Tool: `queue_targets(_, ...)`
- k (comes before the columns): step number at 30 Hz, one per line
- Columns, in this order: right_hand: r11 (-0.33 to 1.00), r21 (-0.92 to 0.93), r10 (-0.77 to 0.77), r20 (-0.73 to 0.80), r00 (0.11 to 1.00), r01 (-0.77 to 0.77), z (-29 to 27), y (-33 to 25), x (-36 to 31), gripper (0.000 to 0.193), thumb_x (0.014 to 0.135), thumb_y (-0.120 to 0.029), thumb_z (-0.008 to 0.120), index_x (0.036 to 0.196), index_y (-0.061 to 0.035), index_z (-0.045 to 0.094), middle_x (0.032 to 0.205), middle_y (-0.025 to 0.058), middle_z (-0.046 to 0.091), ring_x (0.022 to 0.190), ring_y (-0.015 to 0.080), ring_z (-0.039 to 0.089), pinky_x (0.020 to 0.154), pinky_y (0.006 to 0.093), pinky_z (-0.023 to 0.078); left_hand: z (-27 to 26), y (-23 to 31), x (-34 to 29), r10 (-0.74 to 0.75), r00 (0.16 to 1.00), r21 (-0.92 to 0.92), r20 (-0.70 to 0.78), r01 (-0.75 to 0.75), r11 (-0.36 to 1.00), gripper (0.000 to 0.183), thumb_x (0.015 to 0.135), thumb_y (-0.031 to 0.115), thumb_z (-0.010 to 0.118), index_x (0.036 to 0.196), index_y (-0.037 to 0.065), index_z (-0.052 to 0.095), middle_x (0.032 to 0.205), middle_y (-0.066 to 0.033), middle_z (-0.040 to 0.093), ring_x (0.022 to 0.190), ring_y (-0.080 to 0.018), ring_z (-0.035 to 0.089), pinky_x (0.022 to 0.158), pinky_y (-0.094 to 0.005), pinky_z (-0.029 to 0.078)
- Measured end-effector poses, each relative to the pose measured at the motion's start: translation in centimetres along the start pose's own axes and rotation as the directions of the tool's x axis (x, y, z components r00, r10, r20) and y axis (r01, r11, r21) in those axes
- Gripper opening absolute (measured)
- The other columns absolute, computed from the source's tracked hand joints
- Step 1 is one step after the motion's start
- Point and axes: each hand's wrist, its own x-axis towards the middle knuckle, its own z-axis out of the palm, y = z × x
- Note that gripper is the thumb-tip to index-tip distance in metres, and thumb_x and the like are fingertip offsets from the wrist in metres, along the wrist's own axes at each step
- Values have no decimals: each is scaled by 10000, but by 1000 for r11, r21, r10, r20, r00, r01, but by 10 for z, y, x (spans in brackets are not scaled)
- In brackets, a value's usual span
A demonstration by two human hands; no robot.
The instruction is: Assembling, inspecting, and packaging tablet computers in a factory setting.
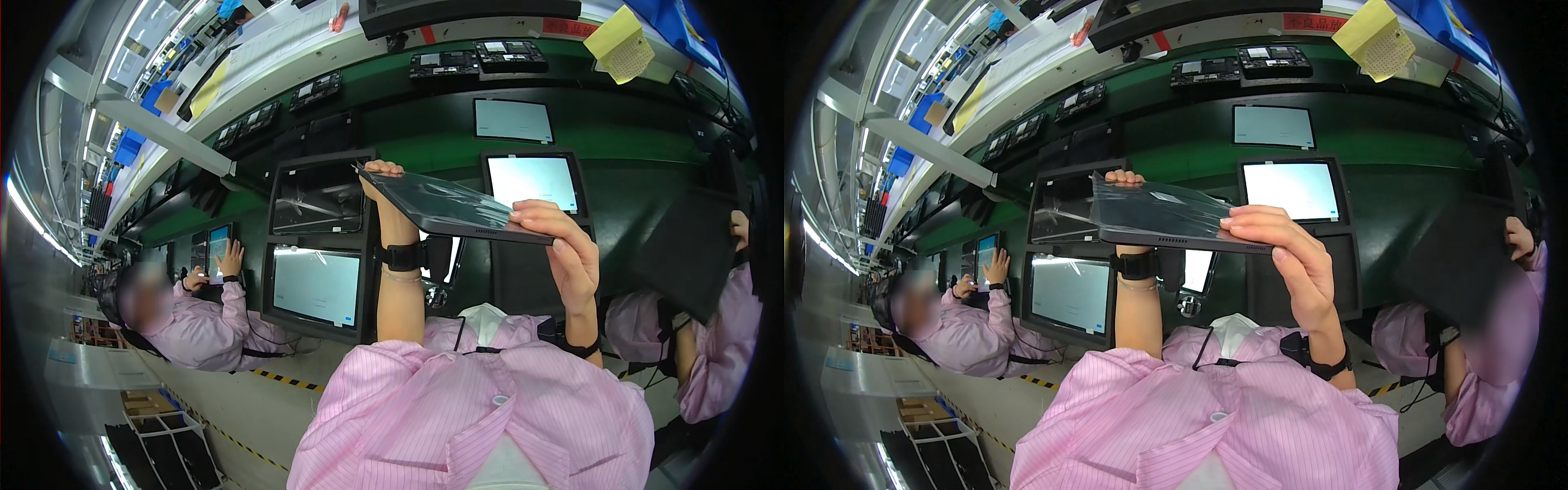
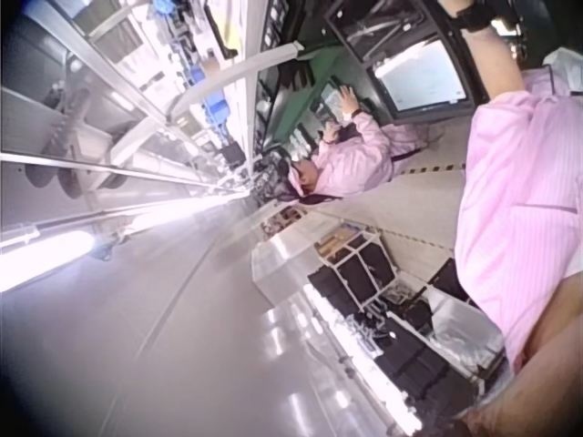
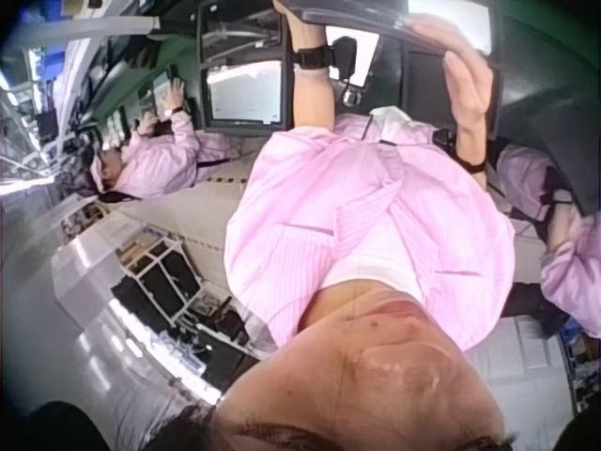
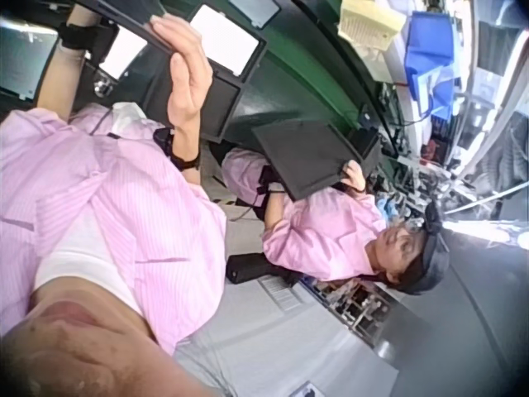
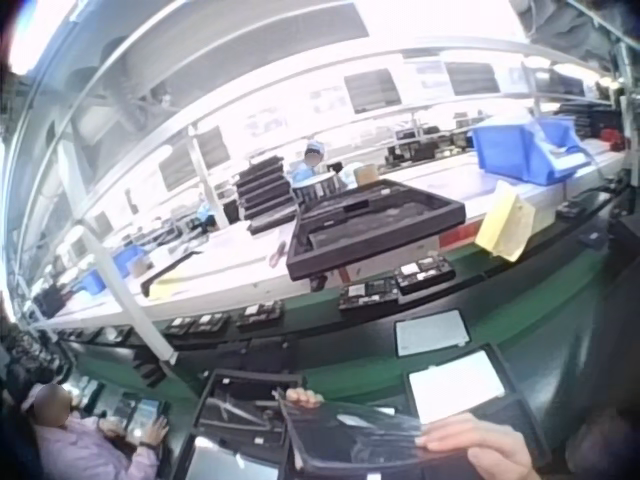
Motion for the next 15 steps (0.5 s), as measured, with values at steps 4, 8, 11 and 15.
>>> queue_targets(4,998,64,8,3,1000,-8,-1,1,0,374,805,-148,375,1002,79,597,1027,201,613,1085,328,502,957,402,350,-2,0,-5,-14,998,-26,-65,13,1000,136,910,156,443,869,62,532,780,-37,520,756,-160,500,778,-286,431)
queue_targets(8,982,182,53,17,998,-55,-1,4,-1,393,797,-147,389,1072,79,555,1094,223,577,1094,333,498,976,407,339,-26,-7,2,-8,998,-108,61,15,994,162,900,169,463,860,46,560,772,-61,568,734,-180,544,743,-313,462)
queue_targets(11,929,365,66,2,998,-63,-7,13,-6,434,810,-157,416,1169,78,478,1136,255,542,1127,343,479,996,422,326,0,-20,3,-45,847,-93,-530,-5,996,340,889,202,376,599,107,527,498,-38,512,422,-179,503,412,-275,429)
queue_targets(15,894,446,59,-217,974,45,10,10,1,495,847,-224,513,1233,64,400,1178,276,504,1170,360,450,1008,444,318,-40,-17,-19,-144,989,-280,-23,132,951,217,913,175,426,888,34,589,821,-82,609,696,-217,578,698,-354,482)
